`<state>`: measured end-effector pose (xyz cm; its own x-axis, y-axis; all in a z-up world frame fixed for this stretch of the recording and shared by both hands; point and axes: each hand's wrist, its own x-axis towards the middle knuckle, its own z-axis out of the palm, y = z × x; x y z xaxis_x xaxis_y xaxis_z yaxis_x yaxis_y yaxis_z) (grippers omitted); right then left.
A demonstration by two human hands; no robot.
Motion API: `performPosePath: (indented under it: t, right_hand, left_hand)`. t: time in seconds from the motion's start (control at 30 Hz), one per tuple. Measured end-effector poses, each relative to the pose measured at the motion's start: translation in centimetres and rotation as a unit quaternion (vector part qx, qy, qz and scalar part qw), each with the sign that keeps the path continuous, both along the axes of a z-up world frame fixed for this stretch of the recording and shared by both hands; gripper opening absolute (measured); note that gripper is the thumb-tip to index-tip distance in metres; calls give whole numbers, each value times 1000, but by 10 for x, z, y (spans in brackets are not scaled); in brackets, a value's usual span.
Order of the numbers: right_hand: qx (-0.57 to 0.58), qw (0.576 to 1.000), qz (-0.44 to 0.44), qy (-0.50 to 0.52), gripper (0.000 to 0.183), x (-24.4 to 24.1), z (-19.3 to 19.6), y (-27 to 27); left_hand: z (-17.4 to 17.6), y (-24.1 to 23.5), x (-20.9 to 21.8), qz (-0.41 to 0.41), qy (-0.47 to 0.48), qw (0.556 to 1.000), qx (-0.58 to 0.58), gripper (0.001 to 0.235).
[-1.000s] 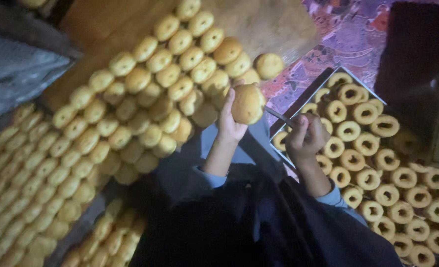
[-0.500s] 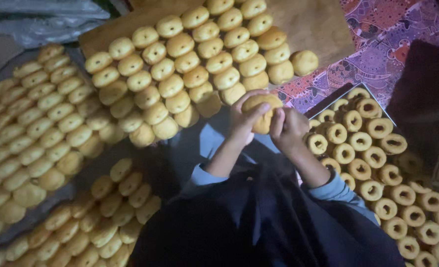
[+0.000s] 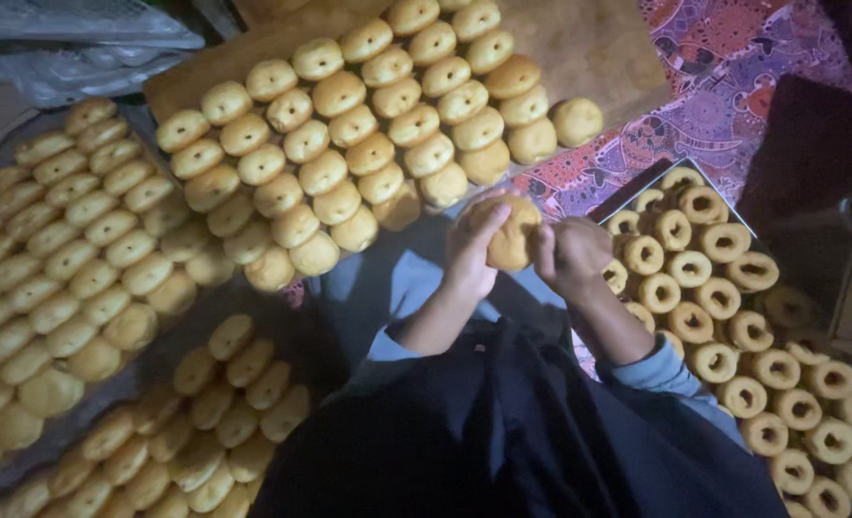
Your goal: The person repeatedly picks up round doughnuts from a wooden board, uses a small knife to cut a hole in the center, and places the resulting ring-shaped doughnuts into a metal tray. The process is continuous and repetitive throughout the clip.
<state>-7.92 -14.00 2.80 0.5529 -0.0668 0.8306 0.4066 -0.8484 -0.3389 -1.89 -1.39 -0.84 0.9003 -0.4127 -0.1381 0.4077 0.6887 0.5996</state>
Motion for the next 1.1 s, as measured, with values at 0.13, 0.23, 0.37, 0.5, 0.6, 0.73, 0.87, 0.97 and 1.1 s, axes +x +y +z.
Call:
performPosePath:
  t: [0.13,0.23,0.37,0.5,0.6,0.73,0.87,0.97,1.1]
  right_hand:
    - [11,993,-116,9,21,-9,-27,-10]
    - [128,982,-113,75,23,-9,-46,-18]
    - [344,906,3,246,29,-11,-62,-37]
    - [264,941,-49,208,25,-2,-82,-67]
    - [94,977,-168,90,32,6,-102,-87]
    - [76,970,-207,102,24,18,-113,-113]
    - [94,959,-220,151,28,16,-92,-147]
    - [62,957,-242,151,21,4,-64,-175]
    - [362,905,-212,70,28,-20,-36,-200]
  left_hand:
    - [-13,-10,-17,24,3,999,32,36]
    - [-17,-21,-3,-10,9,996,84,38]
    - [-30,-29,22,-123,-61,988,73,35]
    - [-57,-62,12,-102,24,994,42,37]
    - [-73,-90,4,-66,77,993,61,37]
    - [-68,-115,27,-138,44,985,93,48]
    - [-46,-130,78,-169,-548,730,371,83]
    - [-37,-154,120,-246,-596,659,387,81]
    - [-42,-200,197,-266,-604,631,408,88]
